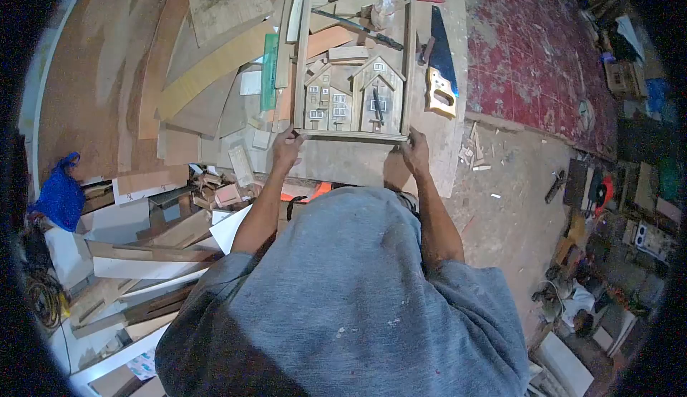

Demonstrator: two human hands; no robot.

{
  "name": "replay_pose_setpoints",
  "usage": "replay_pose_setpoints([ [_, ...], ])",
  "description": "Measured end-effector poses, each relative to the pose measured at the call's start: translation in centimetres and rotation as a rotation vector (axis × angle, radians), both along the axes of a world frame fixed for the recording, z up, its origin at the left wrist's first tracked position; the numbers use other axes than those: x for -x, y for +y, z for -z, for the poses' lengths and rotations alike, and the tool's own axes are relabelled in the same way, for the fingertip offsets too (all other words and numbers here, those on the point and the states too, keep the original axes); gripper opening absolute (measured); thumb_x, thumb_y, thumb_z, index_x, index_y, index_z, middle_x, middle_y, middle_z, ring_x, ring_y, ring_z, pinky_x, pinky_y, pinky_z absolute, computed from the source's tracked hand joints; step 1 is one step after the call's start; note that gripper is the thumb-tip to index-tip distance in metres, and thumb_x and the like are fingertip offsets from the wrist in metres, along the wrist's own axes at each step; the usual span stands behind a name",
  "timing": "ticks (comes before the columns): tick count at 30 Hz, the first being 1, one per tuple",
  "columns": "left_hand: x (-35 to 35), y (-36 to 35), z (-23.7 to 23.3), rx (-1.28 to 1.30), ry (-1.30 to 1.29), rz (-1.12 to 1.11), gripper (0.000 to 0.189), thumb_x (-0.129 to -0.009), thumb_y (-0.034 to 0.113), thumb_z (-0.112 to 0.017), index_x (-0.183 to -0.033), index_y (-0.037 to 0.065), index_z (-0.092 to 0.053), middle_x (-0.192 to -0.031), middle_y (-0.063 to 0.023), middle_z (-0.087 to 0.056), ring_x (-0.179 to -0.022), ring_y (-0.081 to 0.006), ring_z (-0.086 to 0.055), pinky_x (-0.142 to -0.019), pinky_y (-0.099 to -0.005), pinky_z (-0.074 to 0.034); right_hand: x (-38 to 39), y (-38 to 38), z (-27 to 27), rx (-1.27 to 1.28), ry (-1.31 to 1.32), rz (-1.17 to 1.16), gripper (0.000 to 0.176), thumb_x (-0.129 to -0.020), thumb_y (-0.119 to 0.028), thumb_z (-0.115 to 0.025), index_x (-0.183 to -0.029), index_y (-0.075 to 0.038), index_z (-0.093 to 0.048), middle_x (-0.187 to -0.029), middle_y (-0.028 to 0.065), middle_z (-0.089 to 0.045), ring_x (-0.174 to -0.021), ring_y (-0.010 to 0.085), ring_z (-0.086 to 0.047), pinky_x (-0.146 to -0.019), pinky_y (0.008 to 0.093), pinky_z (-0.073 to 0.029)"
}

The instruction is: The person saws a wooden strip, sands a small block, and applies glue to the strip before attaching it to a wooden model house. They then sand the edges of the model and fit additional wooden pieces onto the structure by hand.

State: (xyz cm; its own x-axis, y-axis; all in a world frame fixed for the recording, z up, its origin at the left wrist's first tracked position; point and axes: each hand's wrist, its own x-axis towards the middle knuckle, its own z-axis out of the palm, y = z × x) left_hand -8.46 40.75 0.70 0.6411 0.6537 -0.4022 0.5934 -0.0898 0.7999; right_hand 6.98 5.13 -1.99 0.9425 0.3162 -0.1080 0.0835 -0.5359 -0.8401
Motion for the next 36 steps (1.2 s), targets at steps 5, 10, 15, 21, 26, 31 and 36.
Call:
replay_pose_setpoints([
  [5, -0.4, -0.3, -2.0, 0.025, 0.046, 0.014, 0.064, -0.078, 0.026, -0.084, -0.135, 0.009, -0.060, -0.102, -0.0099, -0.059, -0.089, -0.0228, -0.061, -0.045, -0.0327, -0.058, 0.1, -0.1, 0.2, 0.029, -0.076, 0.013, 0.061, -0.084, -0.021, -0.068, -0.140, -0.003, -0.052, -0.104, 0.0204, -0.056, -0.087, 0.0283, -0.057, -0.080, 0.0370, -0.049],
  [10, -0.1, 0.6, 0.0, -0.197, -0.080, 0.180, 0.074, -0.074, 0.019, -0.084, -0.140, 0.000, -0.053, -0.095, -0.0105, -0.062, -0.091, -0.0249, -0.062, -0.079, -0.0388, -0.054, 0.2, 0.1, -0.6, 0.031, -0.033, 0.015, 0.064, -0.081, -0.019, -0.071, -0.138, 0.002, -0.051, -0.105, 0.0207, -0.057, -0.089, 0.0291, -0.058, -0.082, 0.0385, -0.050],
  [15, -0.8, 0.8, -0.8, -0.312, -0.053, 0.241, 0.074, -0.074, 0.013, -0.082, -0.139, -0.004, -0.052, -0.094, -0.0134, -0.065, -0.092, -0.0281, -0.063, -0.088, -0.0382, -0.049, 0.3, 0.6, -1.7, 0.071, -0.028, 0.019, 0.061, -0.079, -0.016, -0.072, -0.134, 0.002, -0.054, -0.105, 0.0217, -0.058, -0.092, 0.0325, -0.060, -0.084, 0.0399, -0.050],
  [21, -1.3, 0.8, -1.1, -0.347, -0.048, 0.259, 0.070, -0.074, 0.013, -0.081, -0.137, -0.003, -0.053, -0.099, -0.0141, -0.067, -0.093, -0.0271, -0.064, -0.087, -0.0373, -0.050, 0.8, 0.9, -2.0, 0.138, -0.145, -0.008, 0.050, -0.077, -0.008, -0.072, -0.124, 0.004, -0.059, -0.105, 0.0229, -0.058, -0.092, 0.0365, -0.061, -0.082, 0.0417, -0.051],
  [26, -1.5, -0.4, -3.2, -0.355, 0.037, 0.274, 0.072, -0.075, 0.014, -0.081, -0.139, -0.001, -0.051, -0.107, -0.0163, -0.067, -0.101, -0.0323, -0.063, -0.092, -0.0417, -0.049, 1.1, 1.7, -3.1, 0.228, -0.174, -0.005, 0.040, -0.077, 0.000, -0.068, -0.117, 0.005, -0.060, -0.106, 0.0237, -0.057, -0.089, 0.0390, -0.061, -0.079, 0.0425, -0.052],
  [31, -1.6, -0.3, -1.3, -0.466, 0.123, 0.299, 0.072, -0.079, 0.022, -0.077, -0.141, 0.001, -0.048, -0.124, -0.0180, -0.062, -0.116, -0.0375, -0.058, -0.098, -0.0469, -0.046, 1.2, 2.0, -4.0, 0.295, -0.148, 0.026, 0.027, -0.081, -0.004, -0.066, -0.105, 0.003, -0.058, -0.108, 0.0233, -0.056, -0.093, 0.0443, -0.061, -0.079, 0.0479, -0.052],
  [36, -1.7, -1.9, -3.5, -0.463, 0.213, 0.178, 0.061, -0.080, 0.024, -0.077, -0.130, -0.002, -0.053, -0.117, -0.0231, -0.064, -0.109, -0.0393, -0.062, -0.094, -0.0469, -0.049, 1.2, 2.0, -4.0, 0.294, -0.129, 0.023, 0.033, -0.079, -0.003, -0.068, -0.110, 0.003, -0.059, -0.106, 0.0248, -0.057, -0.090, 0.0445, -0.061, -0.079, 0.0483, -0.052],
])
